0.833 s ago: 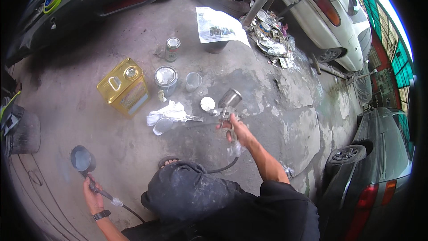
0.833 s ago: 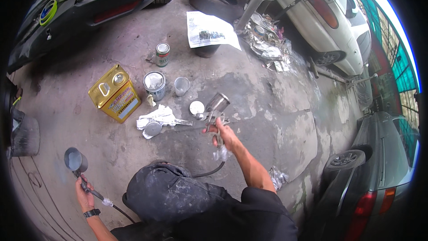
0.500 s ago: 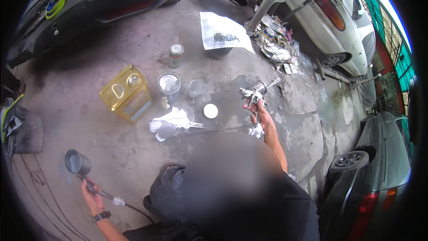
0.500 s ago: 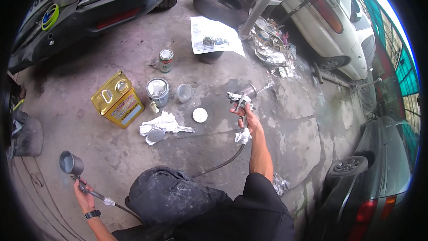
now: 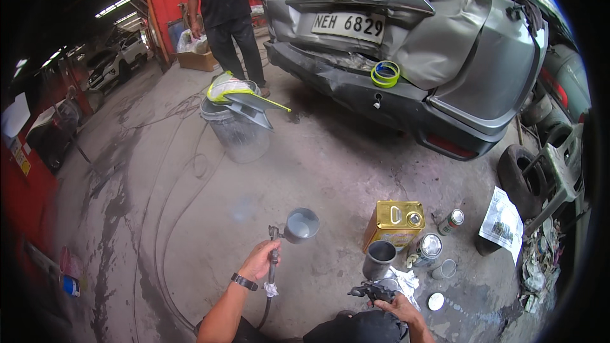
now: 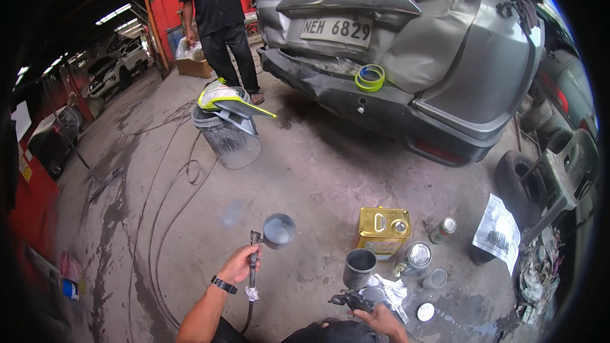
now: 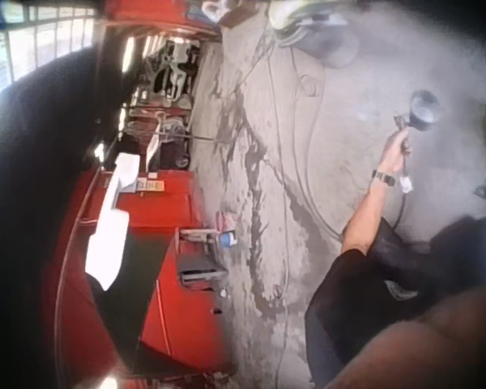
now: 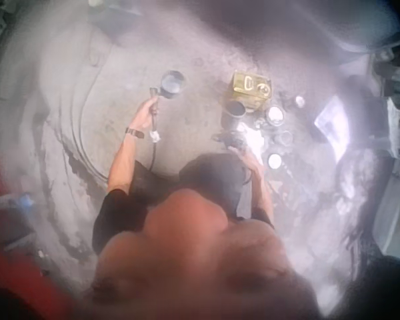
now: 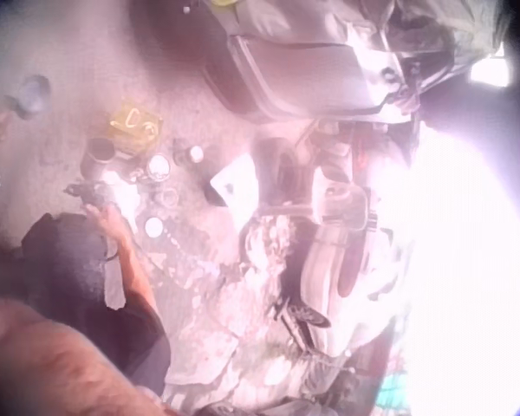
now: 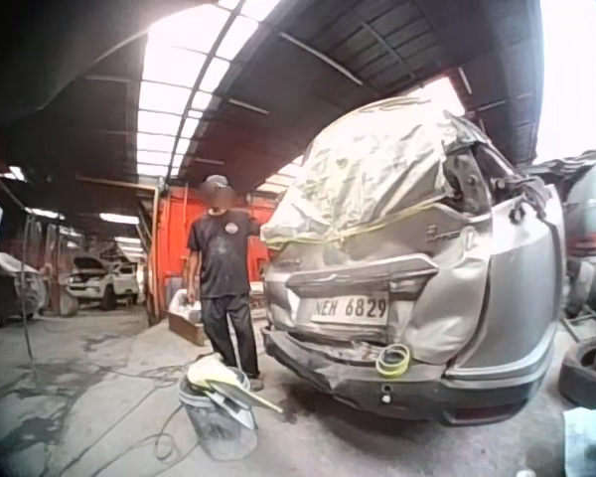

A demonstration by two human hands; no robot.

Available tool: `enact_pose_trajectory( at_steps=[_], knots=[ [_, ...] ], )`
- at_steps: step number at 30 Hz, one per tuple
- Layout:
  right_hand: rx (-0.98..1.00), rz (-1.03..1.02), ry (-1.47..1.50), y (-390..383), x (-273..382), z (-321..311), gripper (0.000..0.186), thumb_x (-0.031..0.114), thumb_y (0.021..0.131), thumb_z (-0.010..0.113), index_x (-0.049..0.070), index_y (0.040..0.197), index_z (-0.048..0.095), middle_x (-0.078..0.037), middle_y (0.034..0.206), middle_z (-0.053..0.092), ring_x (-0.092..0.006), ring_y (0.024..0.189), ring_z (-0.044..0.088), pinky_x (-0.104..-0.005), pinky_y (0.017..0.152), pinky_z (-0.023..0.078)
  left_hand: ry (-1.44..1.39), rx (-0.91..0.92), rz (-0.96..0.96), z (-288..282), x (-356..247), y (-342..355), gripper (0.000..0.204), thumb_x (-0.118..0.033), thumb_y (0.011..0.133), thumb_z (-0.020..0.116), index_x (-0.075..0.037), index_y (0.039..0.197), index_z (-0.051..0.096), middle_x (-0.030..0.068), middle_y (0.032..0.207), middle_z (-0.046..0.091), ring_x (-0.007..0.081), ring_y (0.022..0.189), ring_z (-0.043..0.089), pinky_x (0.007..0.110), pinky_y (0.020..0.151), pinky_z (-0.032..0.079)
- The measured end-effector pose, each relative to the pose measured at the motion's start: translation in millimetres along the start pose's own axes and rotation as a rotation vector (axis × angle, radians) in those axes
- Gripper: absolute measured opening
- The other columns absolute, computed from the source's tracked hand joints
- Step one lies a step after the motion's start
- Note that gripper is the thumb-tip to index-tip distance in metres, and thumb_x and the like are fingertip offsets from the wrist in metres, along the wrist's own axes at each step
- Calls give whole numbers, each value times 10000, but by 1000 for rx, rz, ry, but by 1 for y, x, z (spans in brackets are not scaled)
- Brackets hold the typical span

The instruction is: The person sits on the floor and prepares a paint spray gun by attaching the cup, pouring paint thinner, and wiping the gun with a cloth. The person then stands and walks toward a car part covered with newspaper and tape, holding the spray gun.

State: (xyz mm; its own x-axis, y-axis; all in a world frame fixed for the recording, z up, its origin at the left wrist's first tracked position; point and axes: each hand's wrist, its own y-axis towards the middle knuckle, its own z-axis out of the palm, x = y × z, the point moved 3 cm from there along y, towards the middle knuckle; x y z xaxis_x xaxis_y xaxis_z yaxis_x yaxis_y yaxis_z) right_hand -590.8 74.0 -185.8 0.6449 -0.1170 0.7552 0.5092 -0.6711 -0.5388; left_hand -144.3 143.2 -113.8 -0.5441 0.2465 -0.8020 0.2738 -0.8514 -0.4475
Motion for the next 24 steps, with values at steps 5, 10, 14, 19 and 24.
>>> enact_pose_trajectory(
  at_steps=[5,10,14,19,24],
  knots=[
    [-116,-381,-202,52,71,24,469,376,945,689,92,1313,624,-212,762,674,-341,656,640,-452,628,496,104,7,95,17,-14,-6,250,-283,949,690,-86,994,544,-17,848,513,84,683,507,257,624,455],
    [-105,-465,-331,76,66,68,479,328,941,670,139,1371,573,-197,1057,693,-456,902,653,-493,755,540,276,-109,26,-6,17,-15,321,-291,949,685,-49,1116,558,-30,860,515,69,711,524,239,628,437],
    [-143,-465,-413,69,63,77,514,343,930,676,149,1392,559,-156,1094,692,-430,862,674,-492,739,552,527,-102,72,-5,13,-24,506,-318,927,710,20,1249,512,25,932,581,89,767,570,250,626,446],
    [-136,-439,-428,71,61,87,517,348,932,670,153,1398,558,-147,1084,689,-412,846,680,-479,741,555,718,-187,205,6,10,-33,579,-253,906,744,63,1304,466,69,983,616,130,844,630,279,670,489],
    [-89,-388,-369,73,54,87,493,332,930,678,214,1395,566,-128,1134,689,-412,930,667,-470,791,546,935,-257,428,19,15,-37,487,-175,918,731,27,1273,467,49,1010,541,104,843,528,275,709,439]
  ],
)
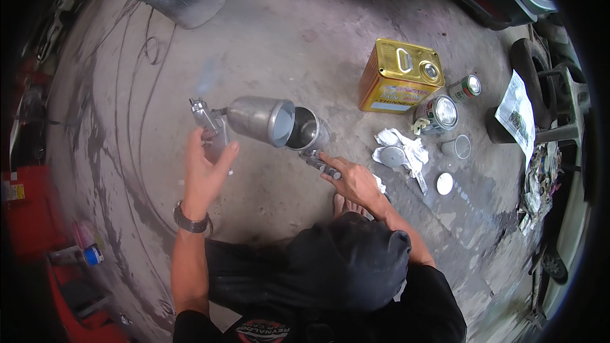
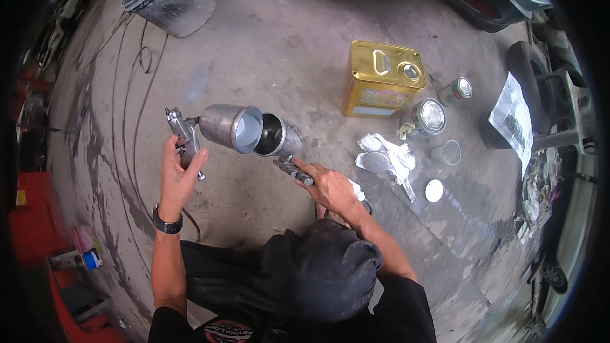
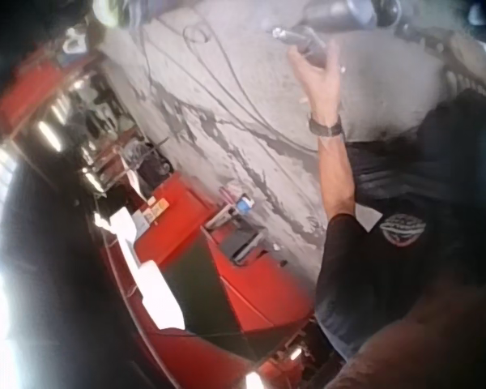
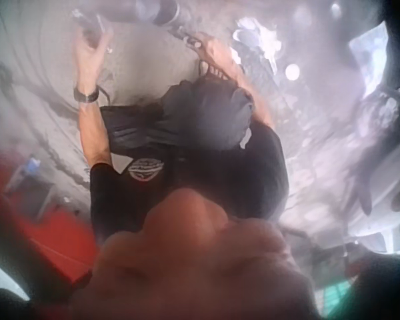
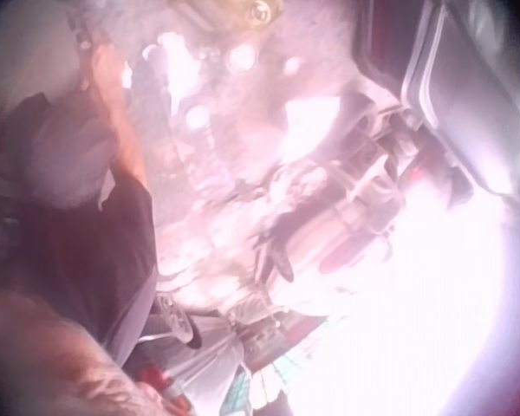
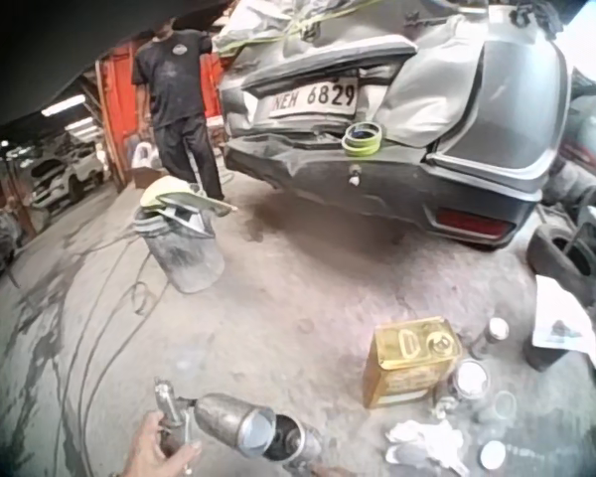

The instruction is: The person sits on the floor and prepares a paint spray gun by attaching the cup, pouring paint thinner, and wiping the gun with a cloth. The person then stands and walks toward a car part covered with newspaper and tape, holding the spray gun.

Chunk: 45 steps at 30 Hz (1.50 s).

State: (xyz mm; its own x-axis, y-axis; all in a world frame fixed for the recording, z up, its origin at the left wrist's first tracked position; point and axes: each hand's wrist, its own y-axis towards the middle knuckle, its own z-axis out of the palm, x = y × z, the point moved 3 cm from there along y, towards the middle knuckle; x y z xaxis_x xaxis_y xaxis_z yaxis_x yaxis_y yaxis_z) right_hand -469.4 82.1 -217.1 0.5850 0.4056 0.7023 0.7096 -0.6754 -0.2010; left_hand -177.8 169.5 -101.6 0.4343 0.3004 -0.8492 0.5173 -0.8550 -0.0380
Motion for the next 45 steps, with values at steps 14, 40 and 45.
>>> enact_pose_trajectory(
  at_steps=[14,40,45],
  knots=[
    [-15,-16,71,-8,-23,3,483,403,962,619,207,1400,564,-135,1164,690,-412,931,680,-476,802,561,447,-113,449,42,-64,-12,649,-99,785,828,44,1289,445,209,1223,470,340,1063,529,414,883,471],
    [32,109,225,-39,-116,50,504,453,976,585,216,1419,551,-149,1256,635,-405,1053,646,-466,885,531,-336,261,-433,129,79,0,678,-315,842,815,44,1302,470,95,1073,578,143,930,561,304,735,489],
    [-48,119,246,-41,-133,50,510,465,947,633,144,1343,617,-165,1199,652,-399,1012,655,-453,843,535,-413,278,-519,129,107,2,544,-319,853,781,-10,1220,526,22,916,569,81,760,524,248,636,428]
  ],
)
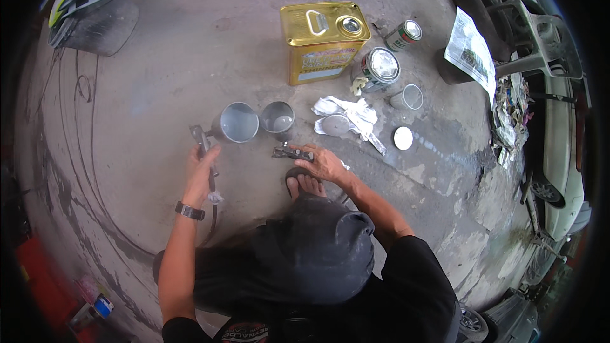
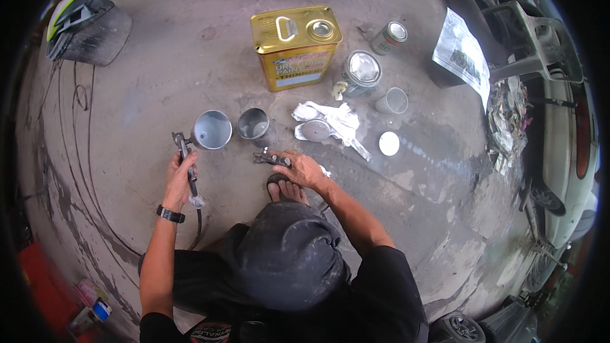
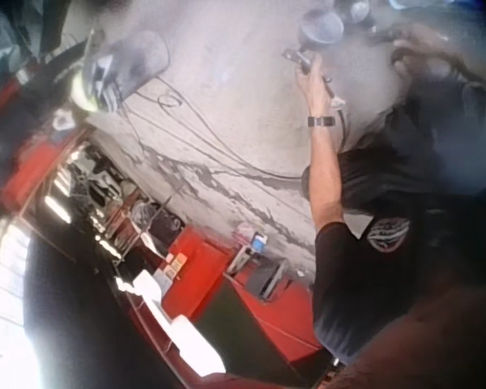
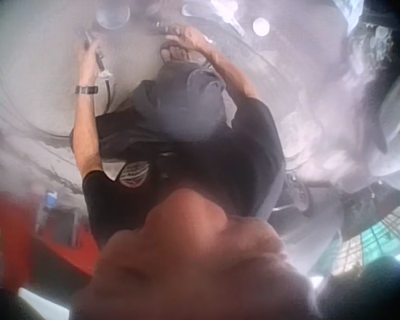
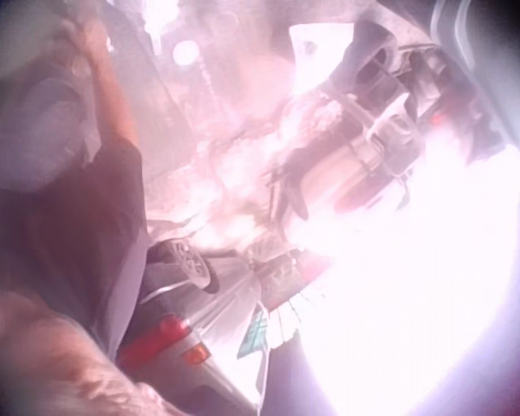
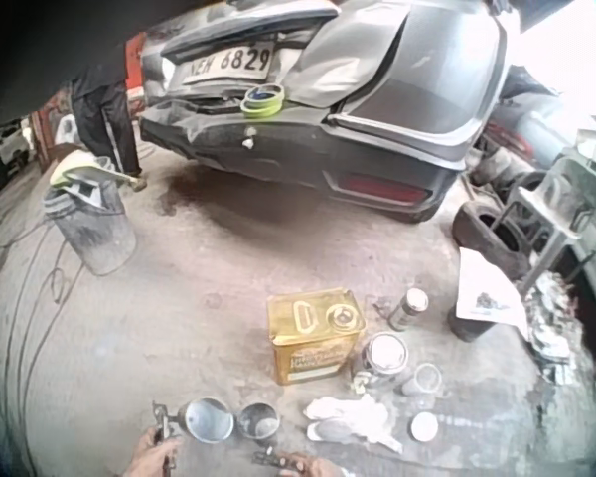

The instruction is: The person sits on the floor and prepares a paint spray gun by attaching the cup, pouring paint thinner, and wiping the gun with a cloth. The person then stands and walks toward a car part covered with newspaper and tape, holding the spray gun.

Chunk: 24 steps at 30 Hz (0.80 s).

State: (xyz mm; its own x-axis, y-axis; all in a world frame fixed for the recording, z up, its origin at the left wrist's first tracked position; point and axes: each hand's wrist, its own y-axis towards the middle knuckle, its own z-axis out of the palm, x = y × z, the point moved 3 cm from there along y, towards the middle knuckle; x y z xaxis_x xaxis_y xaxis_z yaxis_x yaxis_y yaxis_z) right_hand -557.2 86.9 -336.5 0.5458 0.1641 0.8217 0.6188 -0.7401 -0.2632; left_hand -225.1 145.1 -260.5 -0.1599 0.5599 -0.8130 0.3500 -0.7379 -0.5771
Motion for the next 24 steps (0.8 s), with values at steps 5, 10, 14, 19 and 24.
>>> enact_pose_trajectory(
  at_steps=[5,10,14,19,24],
  knots=[
    [-250,74,-150,-7,-1,-16,485,435,906,698,-19,1075,673,-202,994,656,-426,904,644,-464,745,525,-60,38,-10,5,-6,0,425,-278,865,748,-36,1156,554,-22,817,533,61,652,481,230,572,386],
    [-406,2,-209,-18,-3,-16,330,296,954,659,-11,1075,661,-203,970,625,-419,862,629,-456,713,519,-91,54,-6,1,-5,0,413,-258,867,736,-36,1166,556,-16,824,536,67,646,487,227,565,388],
    [-781,-16,-244,-22,11,-38,256,191,952,658,7,1129,645,-172,989,623,-373,860,643,-441,698,520,-110,36,-26,-6,-5,-1,416,-237,877,721,-26,1193,550,-6,881,549,68,697,492,231,594,398],
    [-690,84,-144,-17,8,-39,271,217,947,673,-5,1100,651,-174,965,621,-385,765,644,-453,657,518,-149,51,-38,-7,-8,-3,418,-211,897,690,-17,1234,538,-3,942,547,76,740,489,243,636,402],
    [-677,52,-96,-23,11,-21,294,230,945,678,-13,1110,656,-182,974,634,-391,796,650,-458,671,516,-180,59,-44,-14,-3,-2,409,-213,899,688,-25,1236,552,-9,929,537,80,766,495,244,655,396]
  ],
)
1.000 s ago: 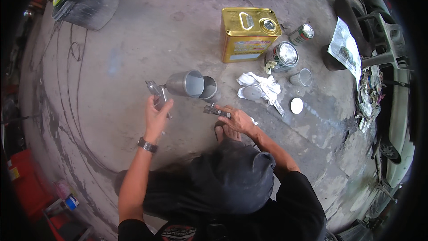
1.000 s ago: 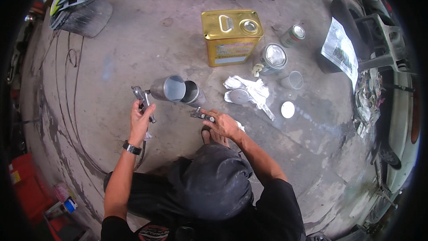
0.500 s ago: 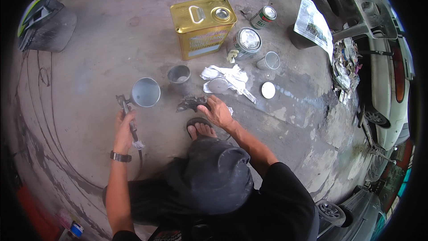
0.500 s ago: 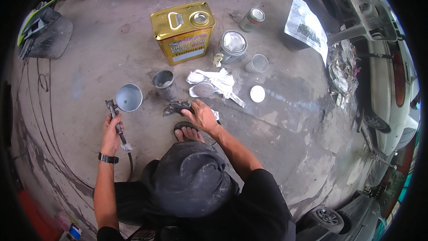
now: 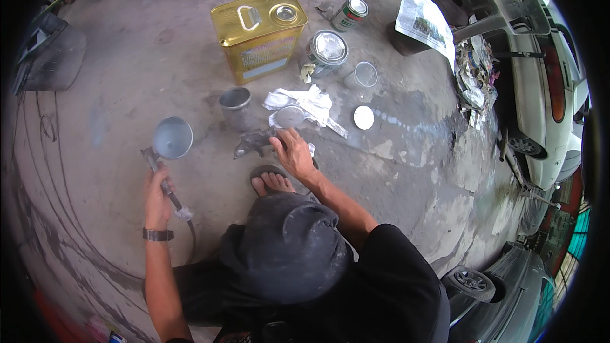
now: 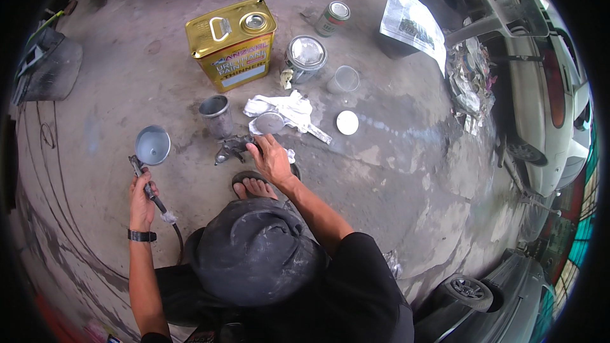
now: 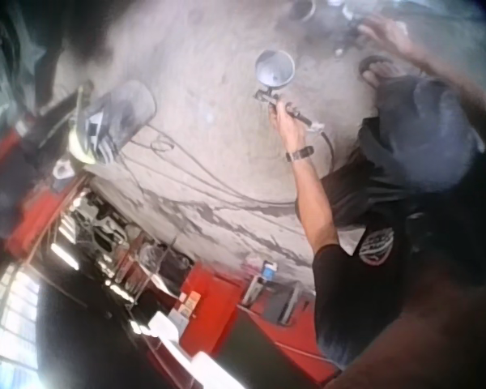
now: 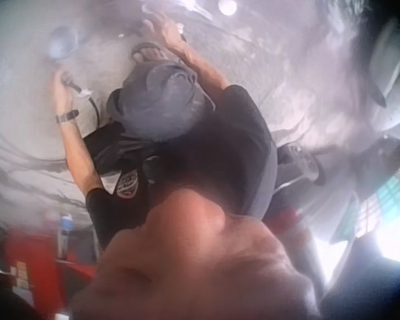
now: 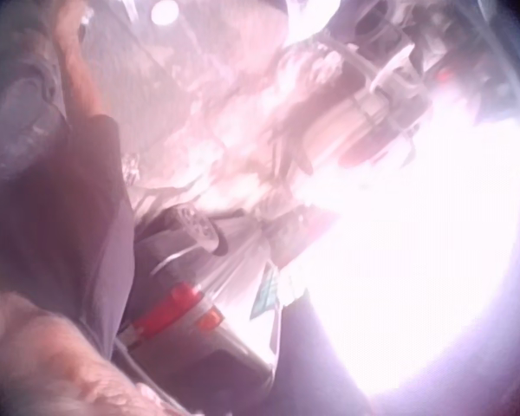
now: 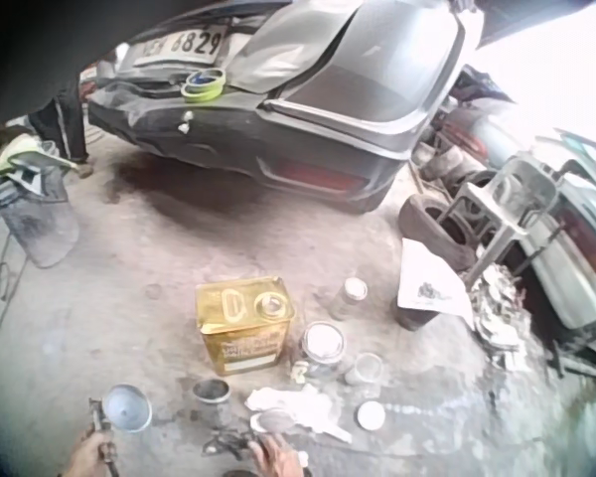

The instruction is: The person sits on the floor and prepares a paint spray gun by attaching the cup, pouring paint thinner, and wiping the gun with a cloth. The person then stands and walks toward a car part covered with newspaper and tape, holding the spray gun.

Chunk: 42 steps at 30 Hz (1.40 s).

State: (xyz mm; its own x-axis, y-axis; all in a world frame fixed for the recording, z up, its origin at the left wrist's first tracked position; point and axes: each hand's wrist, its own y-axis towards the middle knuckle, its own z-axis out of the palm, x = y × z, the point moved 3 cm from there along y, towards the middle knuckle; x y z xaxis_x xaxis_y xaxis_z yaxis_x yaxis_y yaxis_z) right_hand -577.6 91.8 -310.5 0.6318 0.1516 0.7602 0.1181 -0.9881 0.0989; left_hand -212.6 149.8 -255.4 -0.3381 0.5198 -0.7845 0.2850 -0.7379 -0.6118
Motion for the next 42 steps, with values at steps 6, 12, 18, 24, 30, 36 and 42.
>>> enact_pose_trajectory(
  at_steps=[6,12,18,24,30,36,42],
  knots=[
    [-34,21,-23,-9,-10,-21,317,230,934,689,-7,1144,659,-177,999,644,-390,843,650,-453,717,529,-53,-18,-29,-7,6,6,286,-219,906,703,-52,1122,615,-19,840,565,86,685,548,249,615,428],
    [30,16,-35,-14,-13,-26,330,226,921,707,1,1157,651,-170,1028,638,-381,888,646,-449,742,533,-85,1,-60,-18,19,18,328,-218,924,680,-24,1179,608,-4,909,598,94,719,558,267,632,438],
    [-120,109,-5,-1,-27,-31,339,151,929,693,0,1221,612,-173,1014,604,-323,840,654,-417,705,529,-118,18,-108,-15,22,18,321,-206,924,674,-24,1181,610,7,943,606,102,726,560,275,646,439],
    [-185,191,-86,24,-52,-28,346,131,896,726,-6,1198,625,-175,1023,609,-235,676,626,-364,645,524,-85,30,-93,2,11,10,379,-211,887,706,4,1177,589,8,886,544,104,716,543,277,632,427],
    [-42,479,187,39,-58,-29,279,172,910,735,-17,1079,617,-119,906,645,-186,669,637,-327,630,535,-57,41,-83,-6,16,13,295,-203,919,678,-14,1141,629,25,960,617,115,726,567,291,649,445],
    [-90,742,1024,30,-55,-47,224,176,961,691,-5,1057,603,-50,855,656,-149,676,645,-286,614,538,-72,54,-93,-3,14,11,273,-198,923,672,-20,1125,627,28,970,615,114,723,559,291,651,441],
    [-90,800,1319,19,-54,-61,147,141,975,667,10,1016,615,-63,844,668,-155,661,646,-288,592,540,-67,86,-106,7,8,7,285,-187,906,675,-26,1125,591,9,920,543,113,744,531,293,649,416]
  ],
)
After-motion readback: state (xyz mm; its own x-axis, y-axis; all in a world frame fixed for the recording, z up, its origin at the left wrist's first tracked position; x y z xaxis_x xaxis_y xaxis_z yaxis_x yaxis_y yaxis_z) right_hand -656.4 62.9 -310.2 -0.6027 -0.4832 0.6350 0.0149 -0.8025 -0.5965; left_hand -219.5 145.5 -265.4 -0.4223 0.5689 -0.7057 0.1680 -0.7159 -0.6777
